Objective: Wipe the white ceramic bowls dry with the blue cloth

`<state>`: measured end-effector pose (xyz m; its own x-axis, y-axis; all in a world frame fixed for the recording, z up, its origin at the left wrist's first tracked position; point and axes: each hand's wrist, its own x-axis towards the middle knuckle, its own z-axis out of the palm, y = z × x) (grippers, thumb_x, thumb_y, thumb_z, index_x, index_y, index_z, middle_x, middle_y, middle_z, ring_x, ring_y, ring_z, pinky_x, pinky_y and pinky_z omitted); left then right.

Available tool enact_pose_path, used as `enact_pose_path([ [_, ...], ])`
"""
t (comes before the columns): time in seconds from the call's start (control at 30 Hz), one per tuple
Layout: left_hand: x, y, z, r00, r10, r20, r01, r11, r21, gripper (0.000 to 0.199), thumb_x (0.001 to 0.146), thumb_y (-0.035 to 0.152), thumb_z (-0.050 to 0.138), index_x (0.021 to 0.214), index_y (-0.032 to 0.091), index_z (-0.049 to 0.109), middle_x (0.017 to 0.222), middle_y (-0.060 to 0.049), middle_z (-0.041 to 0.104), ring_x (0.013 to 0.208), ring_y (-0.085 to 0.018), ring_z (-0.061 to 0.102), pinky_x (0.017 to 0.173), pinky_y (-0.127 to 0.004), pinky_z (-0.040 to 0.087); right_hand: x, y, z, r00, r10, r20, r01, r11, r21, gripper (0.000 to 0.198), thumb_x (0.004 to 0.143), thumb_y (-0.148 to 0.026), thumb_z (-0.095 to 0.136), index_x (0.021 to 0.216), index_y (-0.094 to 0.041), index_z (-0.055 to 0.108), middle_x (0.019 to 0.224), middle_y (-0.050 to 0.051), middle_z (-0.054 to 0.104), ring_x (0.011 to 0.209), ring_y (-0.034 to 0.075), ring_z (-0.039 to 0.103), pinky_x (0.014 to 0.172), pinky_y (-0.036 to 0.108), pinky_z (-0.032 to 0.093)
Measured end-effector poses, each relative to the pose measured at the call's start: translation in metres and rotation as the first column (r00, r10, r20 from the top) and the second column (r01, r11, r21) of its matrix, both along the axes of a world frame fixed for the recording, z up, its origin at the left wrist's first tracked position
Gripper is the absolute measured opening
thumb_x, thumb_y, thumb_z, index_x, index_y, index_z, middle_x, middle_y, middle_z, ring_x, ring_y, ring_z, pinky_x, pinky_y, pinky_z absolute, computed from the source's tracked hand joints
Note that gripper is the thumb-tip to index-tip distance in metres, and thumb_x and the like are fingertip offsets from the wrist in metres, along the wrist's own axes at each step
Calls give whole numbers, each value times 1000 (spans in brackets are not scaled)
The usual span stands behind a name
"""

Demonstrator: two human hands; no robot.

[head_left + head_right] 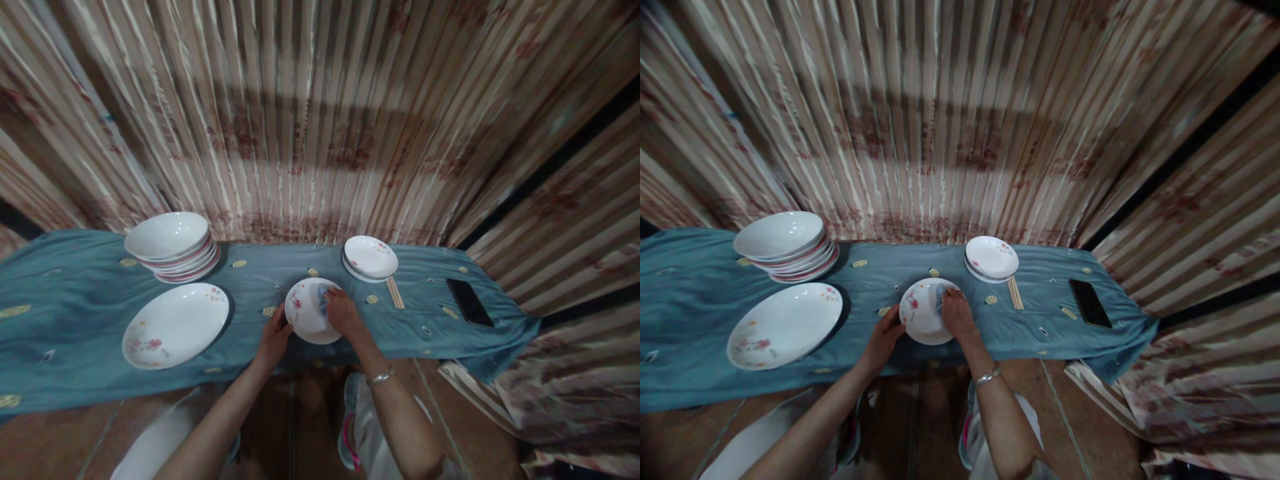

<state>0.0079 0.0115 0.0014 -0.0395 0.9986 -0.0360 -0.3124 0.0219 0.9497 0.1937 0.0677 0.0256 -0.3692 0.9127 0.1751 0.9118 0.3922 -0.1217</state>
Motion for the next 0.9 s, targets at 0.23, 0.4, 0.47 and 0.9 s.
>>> enact_pose_path([
  [0.23,1,0,1,1000,-7,13,7,1000,-9,56,58,17,65,114,17,60,123,-10,64,123,-30,51,105,-45,36,-27,7,-1,967,8,-254,-22,998,-52,39,86,-7,43,122,-7,58,133,20,56,130,24,47,109,36,39],
  [0.4,2,-4,8,1000,-25,13,25,1000,-12,57,60,16,63,117,17,60,124,-10,64,124,-30,51,106,-45,35,-36,5,-4,908,96,-408,-139,987,-78,49,86,-7,40,134,-10,50,142,17,46,135,24,40,114,42,34],
  [0.47,2,-5,10,1000,-13,5,13,1000,-4,56,61,15,63,116,17,61,124,-10,64,125,-30,50,107,-45,35,-39,2,-6,884,128,-450,-190,977,-95,51,87,-9,39,137,-10,46,146,16,42,138,23,36,115,41,32],
  [0.9,1,-4,6,1000,17,-20,-17,1000,-14,60,60,17,64,120,16,60,126,-10,63,124,-30,52,109,-47,32,-64,0,0,874,329,-359,-340,940,32,50,87,-6,39,136,-7,47,146,17,41,140,20,30,118,37,27],
])
